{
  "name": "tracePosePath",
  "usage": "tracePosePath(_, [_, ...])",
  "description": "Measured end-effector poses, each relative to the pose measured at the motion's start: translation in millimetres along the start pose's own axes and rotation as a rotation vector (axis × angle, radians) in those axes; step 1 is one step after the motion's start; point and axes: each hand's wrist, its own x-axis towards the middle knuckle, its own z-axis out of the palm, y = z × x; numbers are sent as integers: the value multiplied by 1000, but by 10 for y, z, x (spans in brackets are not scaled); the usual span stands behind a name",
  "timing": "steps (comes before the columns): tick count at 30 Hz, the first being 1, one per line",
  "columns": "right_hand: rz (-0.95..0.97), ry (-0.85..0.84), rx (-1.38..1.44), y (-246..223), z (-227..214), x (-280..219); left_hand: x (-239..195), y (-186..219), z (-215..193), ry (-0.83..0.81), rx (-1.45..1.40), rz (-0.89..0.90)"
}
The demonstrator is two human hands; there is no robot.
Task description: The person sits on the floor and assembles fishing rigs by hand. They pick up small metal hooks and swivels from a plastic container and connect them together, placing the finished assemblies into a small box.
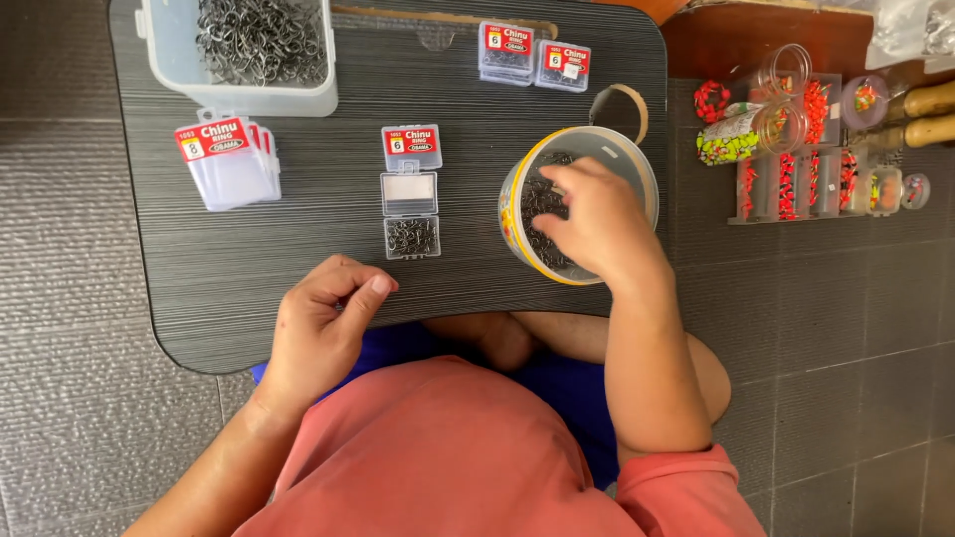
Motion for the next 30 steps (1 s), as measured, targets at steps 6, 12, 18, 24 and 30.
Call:
tracePosePath(6, [-35, -45, -113, 141, 287, 121, -15, 90, 139, -27, 47, 57])
tracePosePath(12, [-5, 74, 51, 299, 301, 65, 63, 183, 264, -47, 112, 150])
tracePosePath(18, [-21, 232, 870, 423, -1, -267, 347, 467, 540, -97, 247, 472])
tracePosePath(24, [-92, 398, 1135, 642, 130, -320, 736, 625, 956, -138, 379, 731])
tracePosePath(30, [-81, 471, 1392, 672, 311, -354, 776, 375, 1058, -243, 695, 864])
